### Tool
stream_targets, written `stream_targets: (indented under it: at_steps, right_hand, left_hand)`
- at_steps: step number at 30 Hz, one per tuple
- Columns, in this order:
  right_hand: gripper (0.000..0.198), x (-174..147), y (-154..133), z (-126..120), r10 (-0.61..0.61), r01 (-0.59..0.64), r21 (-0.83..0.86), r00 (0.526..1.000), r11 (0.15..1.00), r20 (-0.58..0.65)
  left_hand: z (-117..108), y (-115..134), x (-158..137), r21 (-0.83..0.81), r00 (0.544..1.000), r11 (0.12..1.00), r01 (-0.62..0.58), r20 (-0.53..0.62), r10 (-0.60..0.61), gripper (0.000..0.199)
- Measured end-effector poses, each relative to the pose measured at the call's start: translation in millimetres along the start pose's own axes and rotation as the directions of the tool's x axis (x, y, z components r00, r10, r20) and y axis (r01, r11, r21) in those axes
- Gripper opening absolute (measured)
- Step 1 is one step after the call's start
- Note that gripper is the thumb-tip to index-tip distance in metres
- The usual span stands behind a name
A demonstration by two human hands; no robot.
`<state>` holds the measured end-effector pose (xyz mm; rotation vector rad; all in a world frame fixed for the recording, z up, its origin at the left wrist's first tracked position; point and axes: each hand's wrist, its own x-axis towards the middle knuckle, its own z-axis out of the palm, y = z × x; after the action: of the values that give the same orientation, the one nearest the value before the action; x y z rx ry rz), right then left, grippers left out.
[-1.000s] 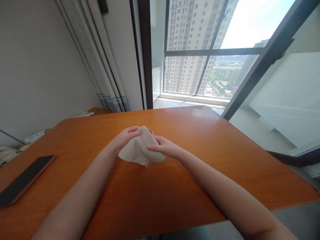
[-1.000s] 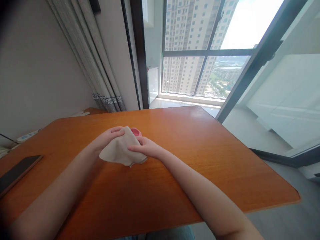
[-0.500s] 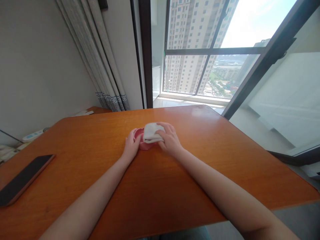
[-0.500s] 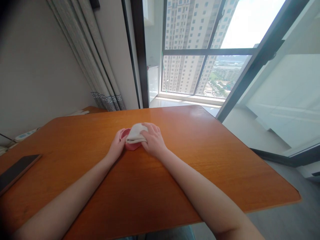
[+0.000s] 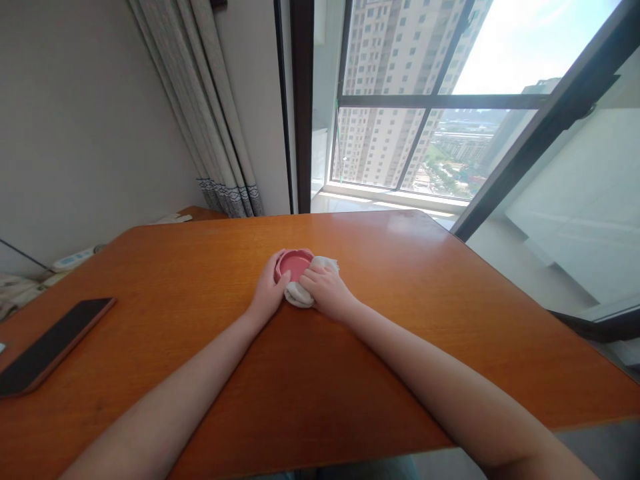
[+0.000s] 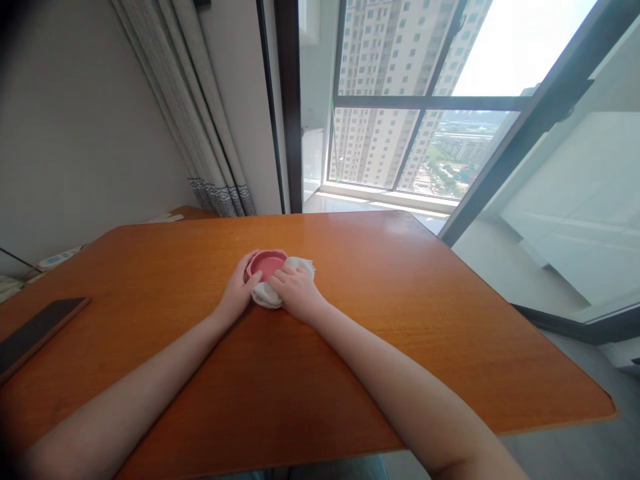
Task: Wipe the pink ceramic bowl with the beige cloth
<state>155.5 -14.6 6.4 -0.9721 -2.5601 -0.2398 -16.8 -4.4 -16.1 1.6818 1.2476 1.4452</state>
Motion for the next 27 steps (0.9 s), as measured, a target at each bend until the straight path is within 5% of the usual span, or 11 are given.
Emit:
stream_targets:
  at_steps: [3,8,12,17,23,27]
  right_hand:
    - [0.014,-2.0,-3.1,5.8,-0.033,0.024,-0.094,0.995,0.995,-0.094]
    - [0.02,0.2,-6.5,7.1,-0.094,0.061,-0.179,0.979,0.982,-0.182]
    - [0.018,1.2,7.6,-2.2,-0.199,0.177,-0.169,0.972,0.97,-0.124]
    - [0.019,-5.2,28.9,-11.7,-0.279,0.265,-0.21,0.959,0.941,-0.041]
    - [0.022,-3.8,13.1,-0.4,-0.219,0.176,-0.242,0.962,0.954,-0.165]
    - [0.023,-1.5,7.5,-1.3,-0.221,0.178,-0.213,0.954,0.961,-0.2]
  left_hand:
    - [10.5,2.8,-7.3,-0.162,0.984,0.979,0.127,-0.107,-0.145,0.062]
    - [22.0,3.6,-13.3,-0.42,0.94,0.86,0.291,-0.04,-0.338,0.048]
    - [8.7,2.1,-5.2,-0.215,0.966,0.955,0.206,-0.111,-0.234,0.047]
    - [-3.1,7.3,0.3,0.022,1.0,1.0,0.019,-0.02,-0.019,0.06]
    - [11.8,8.2,-11.7,-0.179,0.993,0.983,0.049,-0.093,-0.067,0.065]
    - [9.5,1.1,-10.9,-0.149,0.995,0.989,0.014,-0.098,-0.029,0.059]
